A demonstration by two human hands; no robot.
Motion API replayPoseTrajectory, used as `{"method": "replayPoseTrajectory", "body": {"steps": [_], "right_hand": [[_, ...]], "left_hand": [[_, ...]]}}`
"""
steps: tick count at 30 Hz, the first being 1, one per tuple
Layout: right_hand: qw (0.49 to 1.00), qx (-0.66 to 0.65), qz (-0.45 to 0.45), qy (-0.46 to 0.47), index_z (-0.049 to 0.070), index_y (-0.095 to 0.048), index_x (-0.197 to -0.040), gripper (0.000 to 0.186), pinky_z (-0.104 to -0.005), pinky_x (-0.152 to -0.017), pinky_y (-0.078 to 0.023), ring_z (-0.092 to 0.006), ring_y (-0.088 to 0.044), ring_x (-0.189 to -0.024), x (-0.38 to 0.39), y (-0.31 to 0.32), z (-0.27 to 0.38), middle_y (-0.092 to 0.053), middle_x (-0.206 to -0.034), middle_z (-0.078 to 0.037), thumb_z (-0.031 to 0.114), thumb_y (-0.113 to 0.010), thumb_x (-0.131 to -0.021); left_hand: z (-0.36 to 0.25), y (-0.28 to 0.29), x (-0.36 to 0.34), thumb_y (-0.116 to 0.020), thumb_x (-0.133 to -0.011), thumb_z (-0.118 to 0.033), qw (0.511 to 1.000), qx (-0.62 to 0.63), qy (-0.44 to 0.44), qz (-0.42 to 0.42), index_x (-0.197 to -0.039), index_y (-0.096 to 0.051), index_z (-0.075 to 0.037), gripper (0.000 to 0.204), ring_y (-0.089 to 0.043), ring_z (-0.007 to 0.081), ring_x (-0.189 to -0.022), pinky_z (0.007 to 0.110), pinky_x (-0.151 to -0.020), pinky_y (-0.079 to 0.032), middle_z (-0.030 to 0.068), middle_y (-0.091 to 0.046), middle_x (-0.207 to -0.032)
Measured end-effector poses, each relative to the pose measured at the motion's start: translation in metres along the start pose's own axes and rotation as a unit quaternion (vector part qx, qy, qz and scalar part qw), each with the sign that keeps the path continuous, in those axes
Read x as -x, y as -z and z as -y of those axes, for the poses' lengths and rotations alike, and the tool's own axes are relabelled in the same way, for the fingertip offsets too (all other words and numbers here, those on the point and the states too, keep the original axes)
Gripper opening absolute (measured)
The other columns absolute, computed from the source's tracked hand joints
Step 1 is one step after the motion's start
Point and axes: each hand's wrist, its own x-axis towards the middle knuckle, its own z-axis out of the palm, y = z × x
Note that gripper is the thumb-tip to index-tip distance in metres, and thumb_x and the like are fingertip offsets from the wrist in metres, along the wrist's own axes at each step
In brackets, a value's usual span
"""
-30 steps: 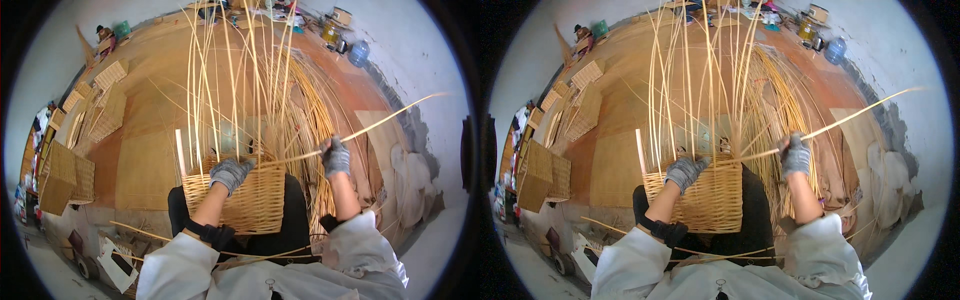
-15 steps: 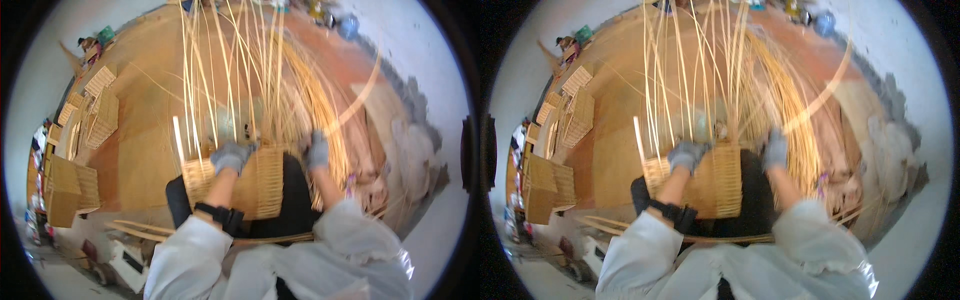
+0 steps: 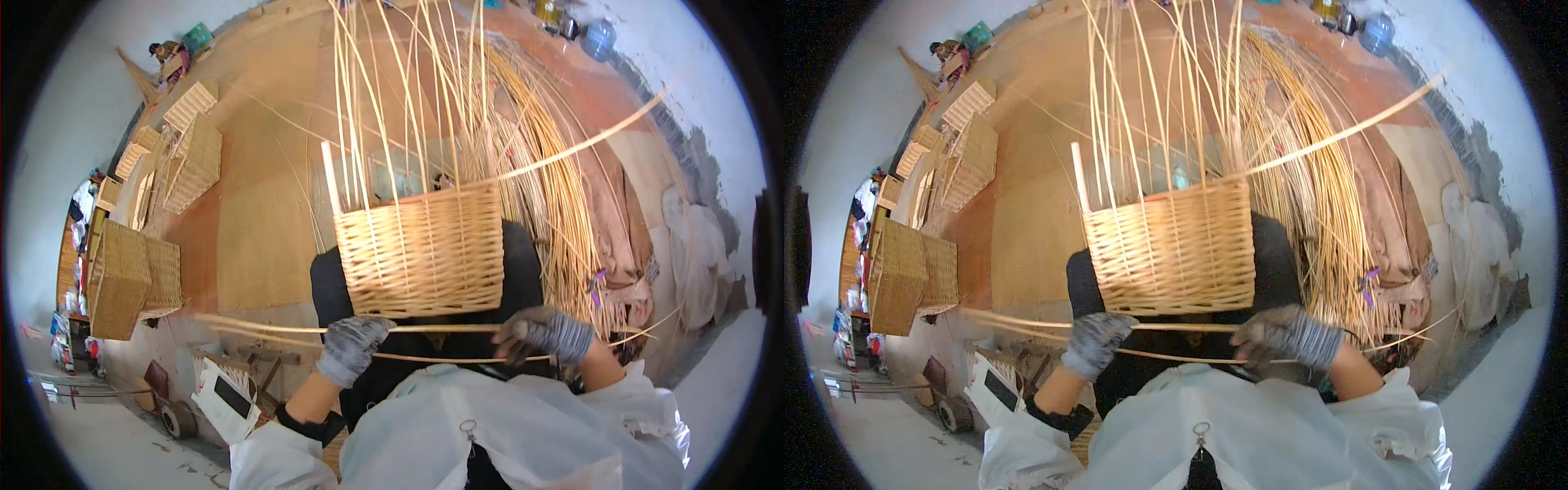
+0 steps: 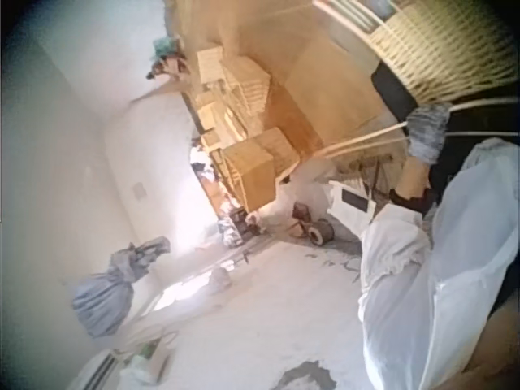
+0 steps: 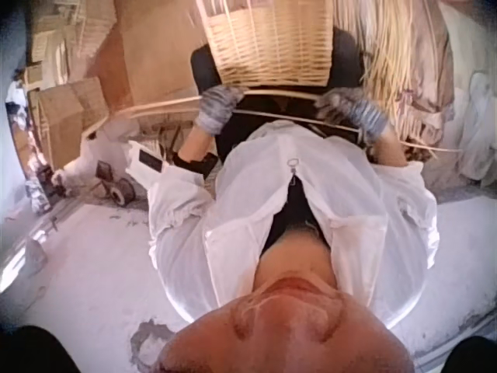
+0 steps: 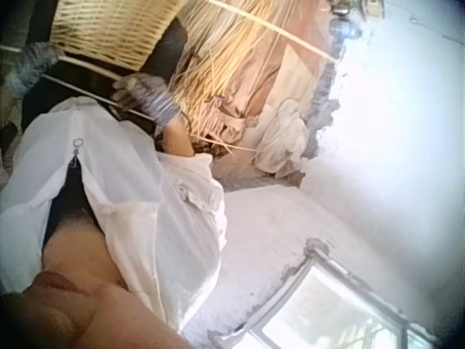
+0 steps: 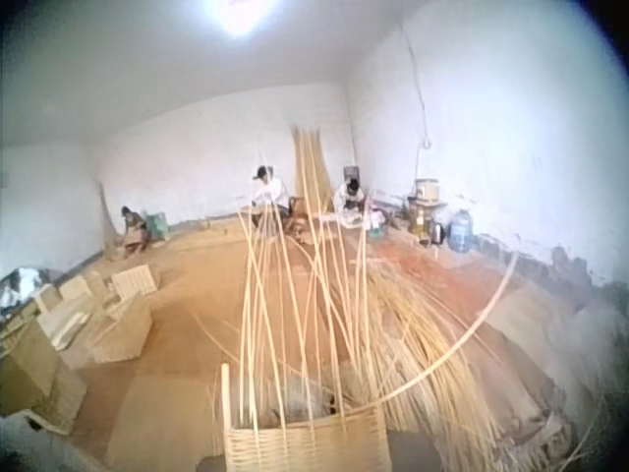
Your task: Weaving the sides of a wicker or willow basket using vertical stakes and horizontal weaving strips.
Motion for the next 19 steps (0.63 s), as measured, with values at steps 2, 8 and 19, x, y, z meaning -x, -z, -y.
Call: {"method": "replayPoseTrajectory", "body": {"steps": [2,8,19], "right_hand": [[0.99,-0.05,-0.045,0.12,-0.005,-0.054,-0.109,0.064,-0.0399,-0.093,-0.044,-0.0314,-0.054,-0.11,-0.008,-0.029,-0.005,-0.055,-0.116,-0.023,0.052,-0.058,-0.081],[0.926,-0.066,-0.148,0.341,-0.001,-0.052,-0.111,0.052,-0.0387,-0.093,-0.039,-0.0266,-0.047,-0.113,-0.028,-0.037,0.037,-0.051,-0.121,-0.02,0.045,-0.053,-0.087],[0.787,-0.279,-0.305,0.457,0.004,-0.047,-0.105,0.034,-0.0245,-0.059,-0.04,-0.0103,-0.04,-0.056,0.025,0.175,0.049,-0.039,-0.063,0.0,0.03,-0.059,-0.087]], "left_hand": [[-0.052,0.032,-0.03,-0.054,-0.079,-0.011,0.986,-0.161,-0.053,0.001,-0.113,-0.059,-0.016,0.035,-0.063,0.0272,-0.072,0.037,-0.065,-0.052,0.0068,-0.064,-0.084],[-0.044,0.068,-0.077,-0.05,-0.081,-0.011,0.98,0.094,0.036,-0.173,-0.12,-0.055,-0.013,0.04,-0.062,0.028,-0.09,0.034,-0.073,-0.053,0.0086,-0.06,-0.104],[0.079,0.048,-0.078,-0.066,-0.076,-0.019,0.98,-0.142,-0.118,-0.08,-0.138,-0.034,-0.022,0.07,-0.064,0.0233,-0.075,0.041,-0.058,-0.052,0.0084,-0.063,-0.109]]}}
